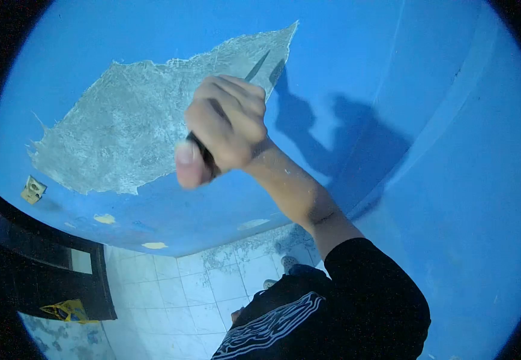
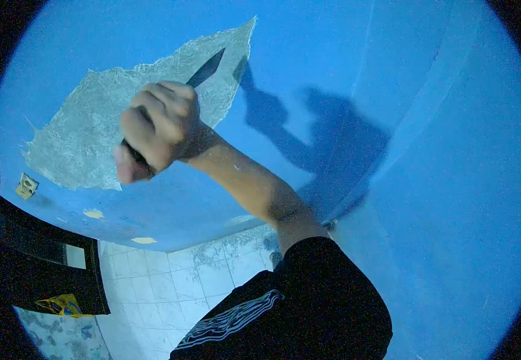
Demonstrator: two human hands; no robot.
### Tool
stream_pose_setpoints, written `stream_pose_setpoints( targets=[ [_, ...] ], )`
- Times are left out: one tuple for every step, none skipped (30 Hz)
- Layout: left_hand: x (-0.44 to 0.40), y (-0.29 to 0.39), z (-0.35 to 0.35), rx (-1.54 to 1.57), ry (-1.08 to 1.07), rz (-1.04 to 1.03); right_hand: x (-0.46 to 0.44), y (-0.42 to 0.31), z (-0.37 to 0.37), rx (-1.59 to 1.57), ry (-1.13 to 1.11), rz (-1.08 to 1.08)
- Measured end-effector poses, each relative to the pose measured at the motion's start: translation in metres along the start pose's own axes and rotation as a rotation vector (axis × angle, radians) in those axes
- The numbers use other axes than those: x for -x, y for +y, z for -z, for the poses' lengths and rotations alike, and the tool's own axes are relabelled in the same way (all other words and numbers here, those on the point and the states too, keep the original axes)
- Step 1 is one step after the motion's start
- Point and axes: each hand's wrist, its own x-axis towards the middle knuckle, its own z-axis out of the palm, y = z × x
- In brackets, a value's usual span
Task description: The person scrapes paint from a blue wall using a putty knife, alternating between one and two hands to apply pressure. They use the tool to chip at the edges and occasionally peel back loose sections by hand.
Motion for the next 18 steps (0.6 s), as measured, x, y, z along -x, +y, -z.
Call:
stream_pose_setpoints(
  targets=[
    [0.0, 0.0, -0.001, -0.002, 0.002, 0.0, -0.001, -0.003, -0.001, -0.022, 0.026, 0.014],
    [0.0, 0.0, -0.002, 0.002, 0.003, -0.001, 0.016, 0.021, 0.007, 0.056, -0.013, -0.046],
    [0.002, 0.0, -0.002, -0.002, 0.007, -0.005, 0.036, 0.041, 0.014, 0.13, -0.055, -0.111],
    [0.003, -0.002, -0.005, 0.002, 0.014, -0.006, 0.041, 0.034, 0.011, 0.128, -0.098, -0.078],
    [0.001, -0.001, -0.005, 0.006, 0.02, -0.006, 0.042, 0.034, 0.005, 0.127, -0.132, -0.029],
    [0.003, -0.003, -0.007, 0.004, 0.023, -0.007, 0.041, 0.03, 0.004, 0.118, -0.134, -0.031],
    [0.002, -0.004, -0.006, -0.001, 0.029, -0.011, 0.04, 0.026, 0.005, 0.12, -0.1, -0.057],
    [0.0, -0.002, -0.006, 0.002, 0.033, -0.013, 0.034, 0.029, 0.003, 0.119, -0.062, -0.06],
    [0.0, 0.001, -0.004, 0.008, 0.036, -0.013, 0.026, 0.027, -0.001, 0.115, -0.058, -0.047],
    [0.0, 0.001, -0.004, 0.002, 0.036, -0.014, 0.019, 0.016, -0.005, 0.061, -0.067, -0.031],
    [0.0, 0.0, -0.005, 0.0, 0.04, -0.018, 0.012, 0.006, -0.006, 0.009, -0.077, -0.02],
    [0.0, 0.0, -0.005, -0.01, 0.042, -0.024, 0.006, -0.001, -0.006, 0.005, -0.097, -0.036],
    [-0.001, 0.0, -0.007, -0.016, 0.046, -0.033, 0.01, 0.011, -0.001, 0.002, -0.096, -0.036],
    [-0.003, 0.0, -0.007, -0.026, 0.047, -0.045, 0.02, 0.031, 0.011, 0.08, -0.105, -0.017],
    [-0.001, -0.004, -0.01, -0.04, 0.051, -0.058, 0.033, 0.037, 0.027, 0.157, -0.117, -0.012],
    [0.0, -0.01, -0.011, -0.056, 0.057, -0.072, 0.044, 0.022, 0.044, 0.144, -0.071, -0.073],
    [-0.003, -0.011, -0.011, -0.067, 0.061, -0.09, 0.051, 0.009, 0.062, 0.132, -0.025, -0.112],
    [-0.007, -0.011, -0.013, -0.085, 0.072, -0.113, 0.067, 0.003, 0.08, 0.281, -0.134, -0.165]
  ],
)
